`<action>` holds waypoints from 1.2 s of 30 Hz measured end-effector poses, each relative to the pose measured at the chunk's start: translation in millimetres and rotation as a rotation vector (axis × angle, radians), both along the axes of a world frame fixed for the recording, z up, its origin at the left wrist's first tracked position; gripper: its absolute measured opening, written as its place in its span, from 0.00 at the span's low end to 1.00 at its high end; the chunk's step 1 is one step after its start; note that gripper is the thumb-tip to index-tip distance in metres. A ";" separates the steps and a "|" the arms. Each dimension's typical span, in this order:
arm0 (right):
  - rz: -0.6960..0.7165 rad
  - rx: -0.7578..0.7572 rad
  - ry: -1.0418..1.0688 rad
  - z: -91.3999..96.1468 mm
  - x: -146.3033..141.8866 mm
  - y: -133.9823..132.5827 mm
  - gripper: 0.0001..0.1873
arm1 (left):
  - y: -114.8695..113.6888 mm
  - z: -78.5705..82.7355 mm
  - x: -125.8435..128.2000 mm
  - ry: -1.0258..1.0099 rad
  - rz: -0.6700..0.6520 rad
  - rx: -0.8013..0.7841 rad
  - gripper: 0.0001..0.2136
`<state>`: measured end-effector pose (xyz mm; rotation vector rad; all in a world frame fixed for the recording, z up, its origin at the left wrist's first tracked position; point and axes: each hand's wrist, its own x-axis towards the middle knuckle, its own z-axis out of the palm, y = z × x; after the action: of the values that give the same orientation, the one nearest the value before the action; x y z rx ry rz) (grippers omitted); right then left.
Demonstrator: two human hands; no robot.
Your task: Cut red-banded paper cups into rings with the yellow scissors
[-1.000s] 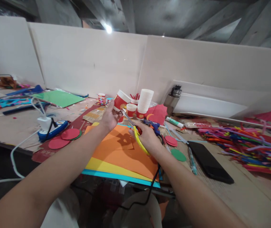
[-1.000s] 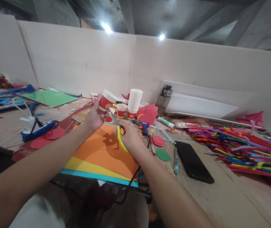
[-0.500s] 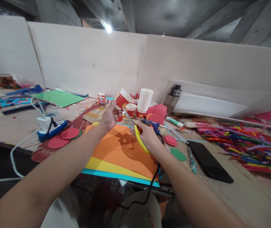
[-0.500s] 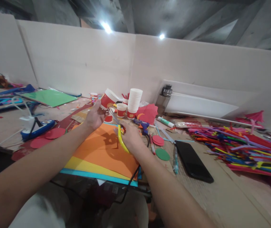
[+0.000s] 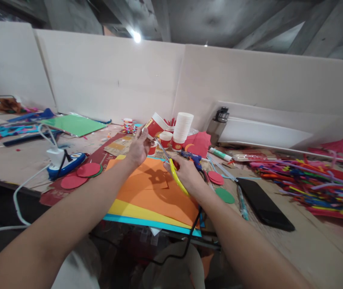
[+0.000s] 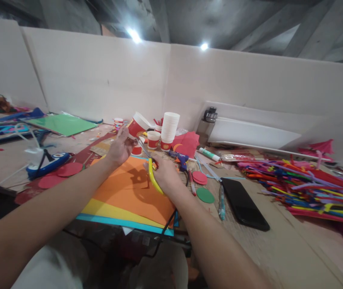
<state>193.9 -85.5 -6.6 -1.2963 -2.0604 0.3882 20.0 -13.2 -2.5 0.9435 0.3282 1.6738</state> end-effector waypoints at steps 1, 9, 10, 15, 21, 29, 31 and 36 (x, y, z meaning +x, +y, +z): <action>0.004 -0.002 0.002 0.8 -0.2 -0.5 0.23 | 0.1 -0.2 0.0 0.004 0.011 -0.005 0.19; 0.005 -0.022 -0.001 2.4 -0.3 -2.8 0.21 | 2.2 -2.1 -1.6 0.018 -0.008 0.053 0.20; 0.010 -0.017 0.002 2.0 -0.1 -2.7 0.21 | 2.7 -2.5 -1.6 0.017 -0.010 0.053 0.20; -0.027 -0.032 -0.023 1.1 -0.2 -1.8 0.19 | 5.6 -5.0 -1.7 0.001 -0.004 0.042 0.20; -0.044 -0.023 -0.032 0.7 -2.1 -1.8 0.18 | 6.9 -6.3 -2.3 0.007 -0.001 0.061 0.19; -0.067 -0.034 -0.043 1.2 -2.4 -2.2 0.16 | 4.5 -3.6 -1.2 -0.010 -0.002 0.042 0.18; -0.071 -0.035 -0.052 1.8 -2.8 -2.7 0.16 | 4.2 -3.3 -1.1 -0.014 0.000 0.041 0.17; -0.066 -0.020 -0.056 2.4 -3.7 -3.8 0.17 | 4.3 -3.8 -0.4 -0.003 0.016 0.036 0.16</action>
<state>190.2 -89.3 -4.2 -1.3976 -2.0582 0.3470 19.5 -8.8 -6.2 0.9673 0.3053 1.7009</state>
